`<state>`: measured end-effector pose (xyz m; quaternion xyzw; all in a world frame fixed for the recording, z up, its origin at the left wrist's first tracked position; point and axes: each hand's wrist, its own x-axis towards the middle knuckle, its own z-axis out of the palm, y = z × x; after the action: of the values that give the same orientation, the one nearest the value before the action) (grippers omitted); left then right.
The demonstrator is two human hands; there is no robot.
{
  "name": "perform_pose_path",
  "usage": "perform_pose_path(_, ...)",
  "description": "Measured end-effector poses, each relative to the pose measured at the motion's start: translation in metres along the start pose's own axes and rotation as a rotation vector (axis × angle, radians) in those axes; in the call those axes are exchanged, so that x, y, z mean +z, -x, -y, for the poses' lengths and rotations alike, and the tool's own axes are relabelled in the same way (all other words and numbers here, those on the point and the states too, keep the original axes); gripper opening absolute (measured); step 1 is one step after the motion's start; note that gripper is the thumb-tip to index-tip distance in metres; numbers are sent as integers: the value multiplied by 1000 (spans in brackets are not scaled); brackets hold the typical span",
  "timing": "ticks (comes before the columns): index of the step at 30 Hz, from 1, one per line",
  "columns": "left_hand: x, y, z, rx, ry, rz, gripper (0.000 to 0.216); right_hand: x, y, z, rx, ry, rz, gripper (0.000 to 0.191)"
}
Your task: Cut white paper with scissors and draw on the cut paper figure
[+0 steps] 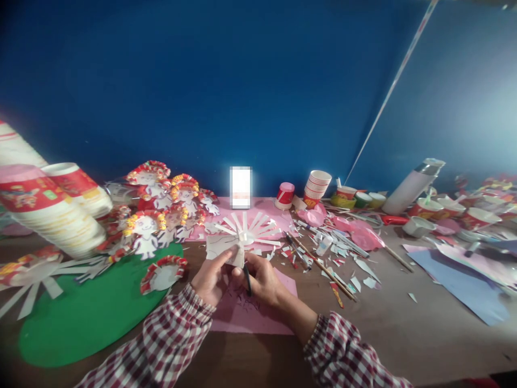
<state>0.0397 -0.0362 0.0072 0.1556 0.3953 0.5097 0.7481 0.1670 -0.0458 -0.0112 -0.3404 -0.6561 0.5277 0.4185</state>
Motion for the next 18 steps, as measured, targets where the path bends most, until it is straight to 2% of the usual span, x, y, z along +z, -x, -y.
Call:
perform_pose_path(13, 0, -1, 0, 13, 10, 5, 35, -3, -1, -6, -6, 51, -27, 37)
perform_pose_path(18, -2, -3, 1, 38, 19, -8, 31, -2, 0, -7, 46, 5, -27, 35)
